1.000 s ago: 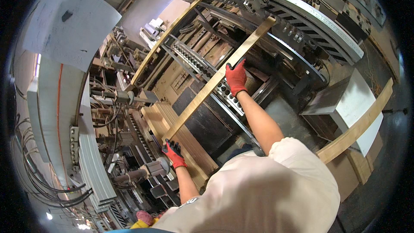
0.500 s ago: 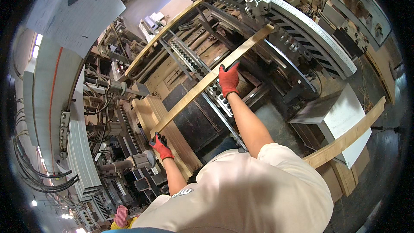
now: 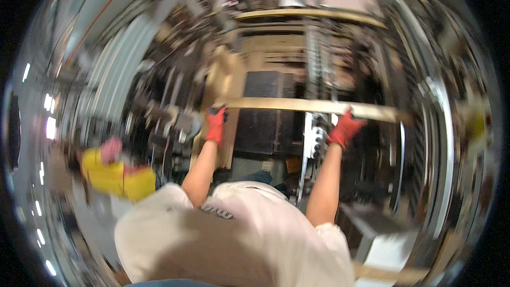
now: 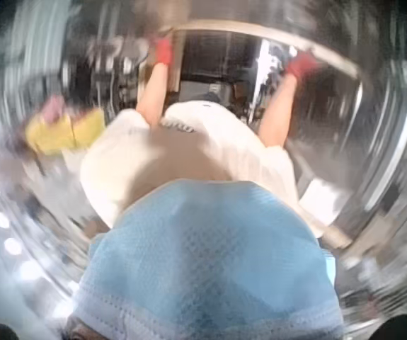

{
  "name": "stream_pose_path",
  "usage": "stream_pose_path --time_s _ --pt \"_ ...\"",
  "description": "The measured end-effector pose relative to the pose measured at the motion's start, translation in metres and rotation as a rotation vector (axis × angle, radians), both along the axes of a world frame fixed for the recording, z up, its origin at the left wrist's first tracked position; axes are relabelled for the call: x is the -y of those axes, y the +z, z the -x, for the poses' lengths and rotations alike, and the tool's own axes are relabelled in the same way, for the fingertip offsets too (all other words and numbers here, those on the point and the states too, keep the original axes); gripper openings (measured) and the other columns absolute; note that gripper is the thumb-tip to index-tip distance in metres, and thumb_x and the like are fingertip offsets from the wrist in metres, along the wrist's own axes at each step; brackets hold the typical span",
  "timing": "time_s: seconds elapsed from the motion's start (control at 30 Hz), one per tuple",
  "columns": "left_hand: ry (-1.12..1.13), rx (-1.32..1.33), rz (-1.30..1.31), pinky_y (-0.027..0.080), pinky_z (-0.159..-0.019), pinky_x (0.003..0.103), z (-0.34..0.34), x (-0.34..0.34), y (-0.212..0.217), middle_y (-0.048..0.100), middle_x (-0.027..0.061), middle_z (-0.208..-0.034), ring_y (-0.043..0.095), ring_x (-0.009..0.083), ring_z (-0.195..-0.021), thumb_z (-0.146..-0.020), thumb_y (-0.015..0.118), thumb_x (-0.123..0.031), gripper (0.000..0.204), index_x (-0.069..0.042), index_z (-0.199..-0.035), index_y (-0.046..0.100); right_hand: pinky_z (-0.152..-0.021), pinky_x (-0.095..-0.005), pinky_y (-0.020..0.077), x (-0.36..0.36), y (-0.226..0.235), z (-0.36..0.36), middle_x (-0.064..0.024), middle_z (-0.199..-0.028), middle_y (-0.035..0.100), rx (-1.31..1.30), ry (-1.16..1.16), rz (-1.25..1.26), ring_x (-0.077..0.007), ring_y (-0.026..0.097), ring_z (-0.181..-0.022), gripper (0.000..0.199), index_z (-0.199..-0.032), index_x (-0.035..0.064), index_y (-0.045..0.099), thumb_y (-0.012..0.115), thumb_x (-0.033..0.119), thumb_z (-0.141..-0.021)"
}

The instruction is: The person picks up long wooden boards and feeds them into an industrial edge-banding or processing machine, while another worker manages panels on the opposite side.

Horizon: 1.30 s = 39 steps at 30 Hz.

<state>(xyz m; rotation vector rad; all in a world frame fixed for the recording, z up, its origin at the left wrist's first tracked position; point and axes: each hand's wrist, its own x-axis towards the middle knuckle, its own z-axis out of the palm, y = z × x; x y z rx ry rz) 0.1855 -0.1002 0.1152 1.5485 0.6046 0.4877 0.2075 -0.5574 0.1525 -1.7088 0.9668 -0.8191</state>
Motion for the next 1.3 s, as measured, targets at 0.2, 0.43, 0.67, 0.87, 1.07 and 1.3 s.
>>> stream_pose_path --time_s 0.2,0.43,0.67,0.87,1.07,1.3 --pt "0.115 0.039 -0.586 0.043 -0.09 0.037 0.01 0.015 0.009 0.055 0.0155 -0.113 0.054 0.0272 -0.106 -0.071 0.076 -0.015 0.064 -0.006 -0.125 0.043 -0.085 -0.0387 0.0491 -0.006 -0.001 0.004 -0.0256 -0.108 0.062 0.1 0.012 0.018 -0.0299 0.062 -0.095 0.053 -0.11 -0.0135 0.051 0.075 0.021 -0.078" --pt "-0.725 -0.135 -1.252 0.02 -0.106 0.059 0.006 0.044 0.103 0.044 0.0142 -0.136 0.038 0.0321 -0.129 -0.067 0.066 -0.023 0.071 -0.025 -0.135 0.043 -0.083 -0.0456 0.0474 0.01 -0.012 -0.002 -0.03 -0.109 0.059 -0.122 0.008 -0.065 -0.0399 0.06 -0.095 0.07 -0.117 -0.0118 0.046 0.073 0.038 -0.076" --pt "-0.835 -0.366 -1.377 0.023 -0.106 0.056 -0.01 0.065 0.093 0.049 0.0126 -0.129 0.044 0.0319 -0.122 -0.069 0.07 -0.037 0.072 -0.02 -0.134 0.045 -0.074 -0.0462 0.0503 0.03 -0.032 -0.011 -0.0279 -0.097 0.063 -0.113 -0.032 0.037 -0.0388 0.063 -0.087 0.066 -0.105 -0.0118 0.05 0.076 0.039 -0.073" --pt "-0.709 -0.334 -1.422 0.025 -0.104 0.056 0.001 0.054 0.082 0.051 0.0114 -0.127 0.046 0.0313 -0.121 -0.069 0.071 -0.042 0.072 -0.021 -0.133 0.046 -0.074 -0.0455 0.0504 0.01 -0.024 -0.021 -0.03 -0.1 0.062 -0.062 0.052 -0.052 -0.0377 0.063 -0.088 0.066 -0.104 -0.0162 0.051 0.077 0.036 -0.074" --pt "-0.753 -0.321 -1.439 0.023 -0.105 0.056 -0.007 0.066 0.081 0.05 0.0102 -0.129 0.044 0.0303 -0.123 -0.071 0.069 -0.044 0.071 -0.022 -0.134 0.045 -0.075 -0.0433 0.0508 0.034 -0.041 -0.007 -0.0273 -0.104 0.062 -0.058 0.05 -0.076 -0.0344 0.064 -0.089 0.062 -0.108 -0.0104 0.054 0.07 0.042 -0.08" --pt "-0.78 -0.312 -1.404 0.024 -0.104 0.056 -0.008 0.059 0.079 0.051 0.0101 -0.128 0.045 0.0304 -0.122 -0.072 0.068 -0.045 0.071 -0.022 -0.135 0.045 -0.088 -0.0344 0.0447 0.009 -0.012 0.053 -0.0188 -0.115 0.062 -0.12 0.689 0.256 -0.0276 0.06 -0.1 0.044 -0.119 -0.0065 0.055 0.053 0.029 -0.094"
